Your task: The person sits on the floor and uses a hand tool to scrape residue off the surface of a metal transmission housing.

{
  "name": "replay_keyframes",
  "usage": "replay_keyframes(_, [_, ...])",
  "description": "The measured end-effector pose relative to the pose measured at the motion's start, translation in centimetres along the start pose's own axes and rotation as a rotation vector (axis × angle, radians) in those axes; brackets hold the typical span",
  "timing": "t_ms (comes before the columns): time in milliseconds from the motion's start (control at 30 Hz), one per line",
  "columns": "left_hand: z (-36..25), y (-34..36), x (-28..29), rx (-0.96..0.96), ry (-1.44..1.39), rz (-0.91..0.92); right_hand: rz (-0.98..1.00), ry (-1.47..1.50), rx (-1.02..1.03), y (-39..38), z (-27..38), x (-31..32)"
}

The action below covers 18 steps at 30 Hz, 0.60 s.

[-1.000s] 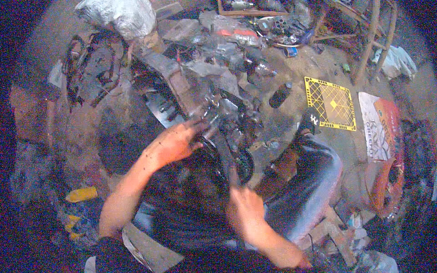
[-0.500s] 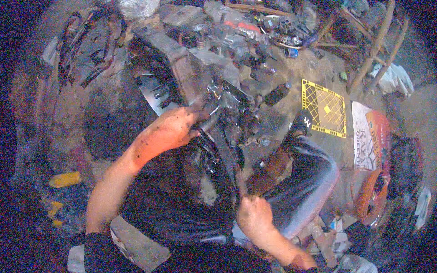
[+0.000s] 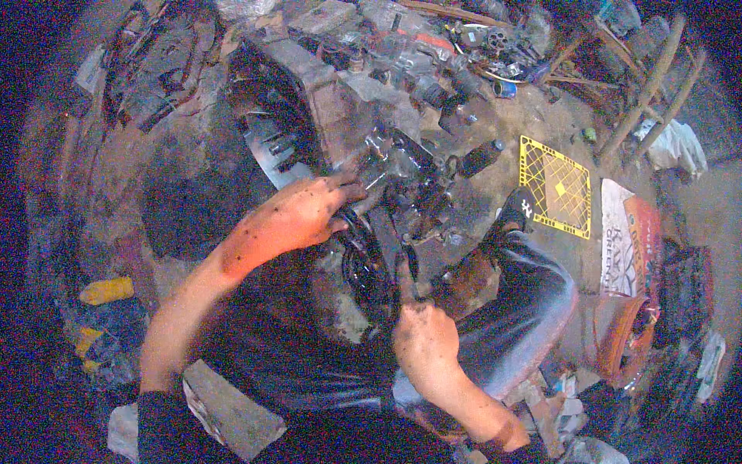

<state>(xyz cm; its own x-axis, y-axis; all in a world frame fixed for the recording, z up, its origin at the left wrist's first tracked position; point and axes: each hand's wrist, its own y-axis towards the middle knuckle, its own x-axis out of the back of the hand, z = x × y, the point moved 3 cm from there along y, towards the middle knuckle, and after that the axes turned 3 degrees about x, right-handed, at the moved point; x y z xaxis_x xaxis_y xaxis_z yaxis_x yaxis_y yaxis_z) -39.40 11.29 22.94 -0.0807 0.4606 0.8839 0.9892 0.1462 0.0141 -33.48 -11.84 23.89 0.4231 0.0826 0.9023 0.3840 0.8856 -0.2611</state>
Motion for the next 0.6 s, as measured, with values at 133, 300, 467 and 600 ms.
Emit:
replay_keyframes(133, [-1.4, 0.3, 0.2, 0.114, 0.07, 0.111, 0.167, -0.041, -0.151, -3.3, 0.3, 1.2])
replay_keyframes(300, [0.5, 0.8, -1.3, 0.078, 0.092, 0.093, -0.016, -0.099, 0.04, 0.5, 0.1, 0.5])
replay_keyframes(467, [-0.4, 0.9, -0.6, 0.063, 0.133, -0.039, 0.21, -0.09, -0.128, -3.1, 0.1, 0.9])
replay_keyframes(600, [0.2, 0.9, -1.4, 0.029, 0.053, -0.016, 0.048, -0.115, -0.017, -1.8, -0.6, -0.6])
